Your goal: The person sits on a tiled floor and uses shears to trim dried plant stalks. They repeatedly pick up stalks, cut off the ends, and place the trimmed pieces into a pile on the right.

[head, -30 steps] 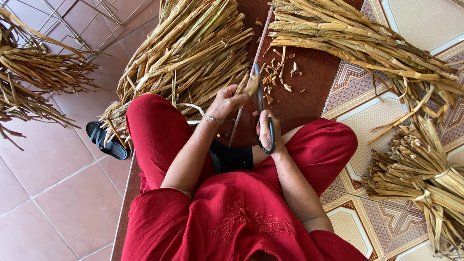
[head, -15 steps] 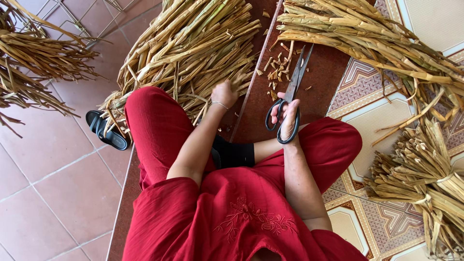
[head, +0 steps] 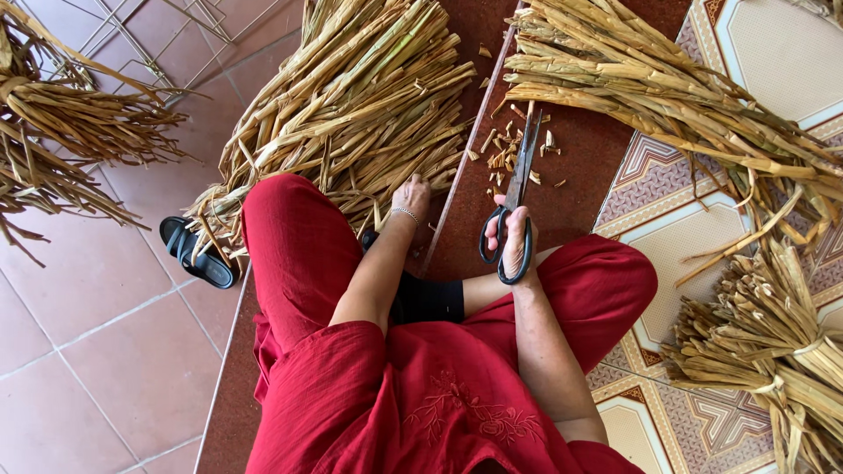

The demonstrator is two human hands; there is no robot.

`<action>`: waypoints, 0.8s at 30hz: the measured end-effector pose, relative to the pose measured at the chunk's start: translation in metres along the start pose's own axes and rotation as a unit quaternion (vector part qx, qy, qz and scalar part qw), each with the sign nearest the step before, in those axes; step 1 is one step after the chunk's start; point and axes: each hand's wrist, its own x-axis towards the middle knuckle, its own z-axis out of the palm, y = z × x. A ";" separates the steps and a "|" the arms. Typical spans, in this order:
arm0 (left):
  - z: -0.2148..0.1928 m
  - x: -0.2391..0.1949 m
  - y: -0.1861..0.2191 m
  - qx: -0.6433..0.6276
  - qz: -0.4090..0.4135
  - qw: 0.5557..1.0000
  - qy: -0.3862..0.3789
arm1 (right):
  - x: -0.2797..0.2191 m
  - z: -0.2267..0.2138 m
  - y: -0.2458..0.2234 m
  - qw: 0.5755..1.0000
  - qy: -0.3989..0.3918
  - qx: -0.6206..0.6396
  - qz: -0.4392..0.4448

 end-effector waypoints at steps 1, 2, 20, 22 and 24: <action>0.000 -0.002 0.001 0.023 0.017 0.999 -0.022 | 0.002 0.001 0.000 1.000 0.001 0.001 0.002; 0.000 -0.006 0.002 0.045 0.034 0.997 -0.044 | 0.000 0.002 0.000 1.000 -0.002 0.002 0.002; -0.154 -0.081 0.037 -0.711 0.061 0.696 0.082 | -0.019 0.015 -0.021 0.963 -0.059 -0.255 -0.058; -0.164 -0.100 0.046 -0.689 0.071 0.717 0.074 | -0.019 0.015 -0.019 0.971 -0.060 -0.227 -0.050; -0.161 -0.107 0.052 -0.689 0.097 0.714 0.078 | -0.021 0.014 -0.018 0.981 -0.060 -0.181 -0.042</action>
